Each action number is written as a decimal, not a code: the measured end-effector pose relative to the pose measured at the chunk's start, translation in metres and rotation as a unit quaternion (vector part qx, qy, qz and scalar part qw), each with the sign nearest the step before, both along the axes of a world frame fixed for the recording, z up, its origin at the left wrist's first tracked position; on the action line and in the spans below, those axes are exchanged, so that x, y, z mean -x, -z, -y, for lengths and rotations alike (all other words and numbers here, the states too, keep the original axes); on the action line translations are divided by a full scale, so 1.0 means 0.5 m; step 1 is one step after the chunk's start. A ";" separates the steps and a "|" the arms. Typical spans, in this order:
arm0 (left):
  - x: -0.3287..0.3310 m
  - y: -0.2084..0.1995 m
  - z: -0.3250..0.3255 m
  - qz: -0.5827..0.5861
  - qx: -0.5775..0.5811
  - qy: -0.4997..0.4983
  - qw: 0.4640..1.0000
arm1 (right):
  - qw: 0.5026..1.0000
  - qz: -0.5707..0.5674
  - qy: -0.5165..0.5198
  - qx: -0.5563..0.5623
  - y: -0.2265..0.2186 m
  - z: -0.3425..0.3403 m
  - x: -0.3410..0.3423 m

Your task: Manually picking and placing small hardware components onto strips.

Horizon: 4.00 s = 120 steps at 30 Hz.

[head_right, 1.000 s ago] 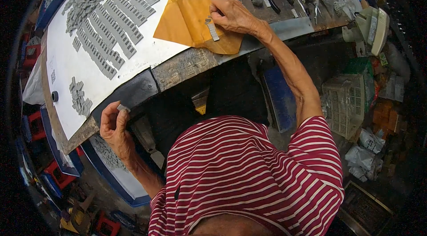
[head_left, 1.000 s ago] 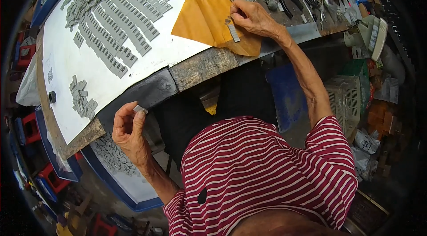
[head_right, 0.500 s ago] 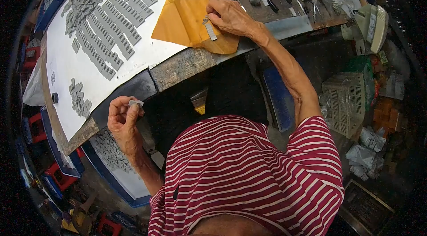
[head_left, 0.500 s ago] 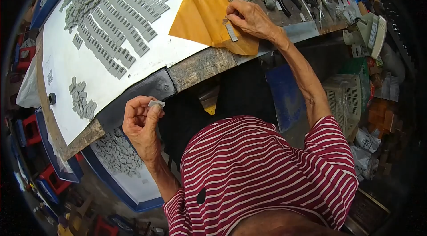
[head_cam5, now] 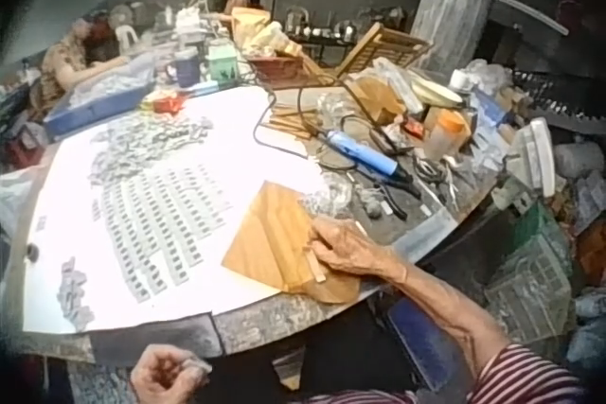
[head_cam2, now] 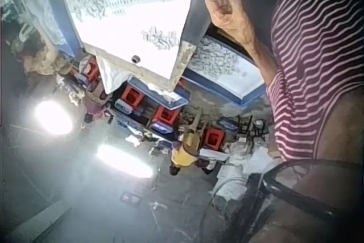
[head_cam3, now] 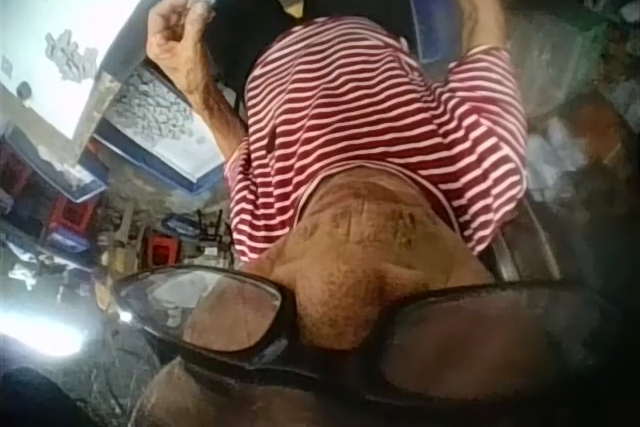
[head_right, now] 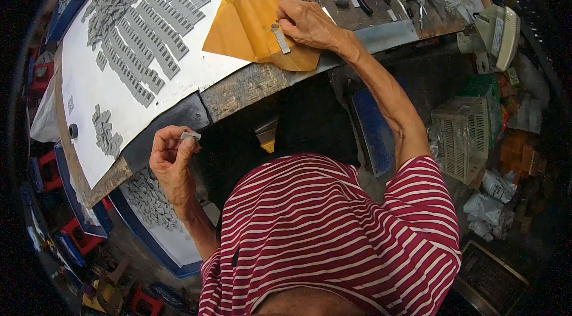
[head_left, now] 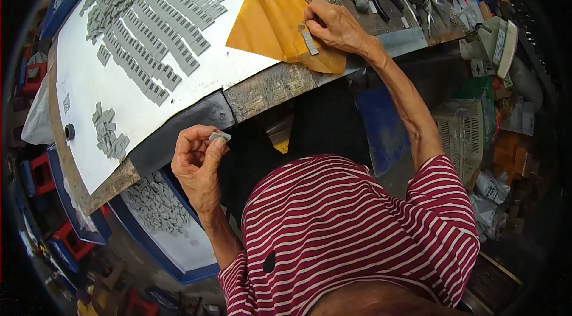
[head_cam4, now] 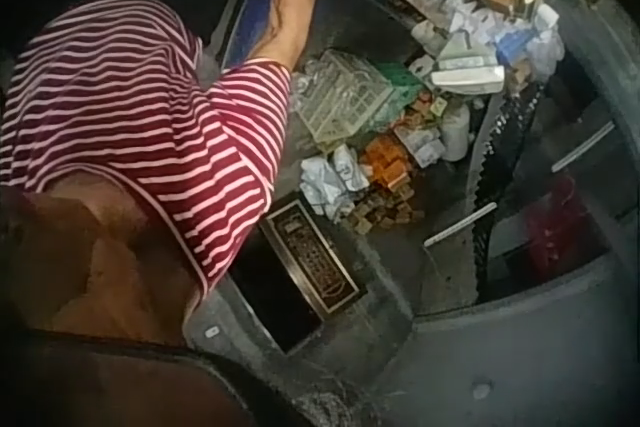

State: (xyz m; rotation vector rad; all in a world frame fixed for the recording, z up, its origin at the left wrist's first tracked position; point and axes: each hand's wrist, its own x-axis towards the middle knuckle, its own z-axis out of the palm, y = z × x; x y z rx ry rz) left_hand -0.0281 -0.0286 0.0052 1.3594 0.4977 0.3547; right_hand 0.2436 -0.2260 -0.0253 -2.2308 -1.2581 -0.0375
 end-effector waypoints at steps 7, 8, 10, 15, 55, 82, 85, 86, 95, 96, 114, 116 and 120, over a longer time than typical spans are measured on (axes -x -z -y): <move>0.002 0.002 0.006 0.002 -0.018 0.007 1.000 | 1.000 -0.002 -0.008 0.013 0.002 0.006 -0.006; 0.001 0.002 0.007 0.006 -0.018 0.008 1.000 | 0.998 -0.065 0.005 -0.010 0.004 0.012 -0.007; 0.002 0.001 0.008 0.004 -0.015 0.008 1.000 | 0.991 -0.128 0.017 -0.033 -0.001 0.014 -0.004; -0.004 0.008 0.014 0.010 0.018 0.010 1.000 | 0.905 -0.382 0.070 -0.172 -0.047 0.010 0.041; -0.089 -0.001 0.031 0.103 -0.317 0.068 0.940 | 0.477 -0.845 -0.081 -0.228 -0.047 -0.101 0.229; -0.074 0.021 0.042 -0.044 -0.079 0.000 0.996 | 0.603 -0.746 -0.049 -0.277 -0.028 -0.098 0.294; -0.075 0.015 0.043 -0.075 -0.100 0.013 0.992 | 0.591 -0.756 -0.051 -0.276 -0.023 -0.092 0.297; -0.076 0.014 0.044 -0.089 -0.110 0.021 0.990 | 0.590 -0.757 -0.048 -0.276 -0.022 -0.089 0.298; -0.086 0.005 0.059 -0.115 -0.140 0.062 0.981 | 0.623 -0.738 -0.018 -0.259 -0.021 -0.074 0.290; -0.086 0.008 0.062 -0.116 -0.141 0.063 0.981 | 0.629 -0.735 -0.017 -0.252 -0.021 -0.072 0.289; -0.068 0.020 0.076 -0.061 0.042 0.100 0.992 | 0.575 -0.771 0.025 -0.272 -0.034 -0.059 0.302; -0.066 0.024 0.079 -0.050 0.047 0.093 0.993 | 0.590 -0.760 0.027 -0.271 -0.036 -0.058 0.306; -0.060 0.028 0.085 -0.026 0.058 0.085 0.994 | 0.629 -0.727 0.037 -0.274 -0.039 -0.059 0.317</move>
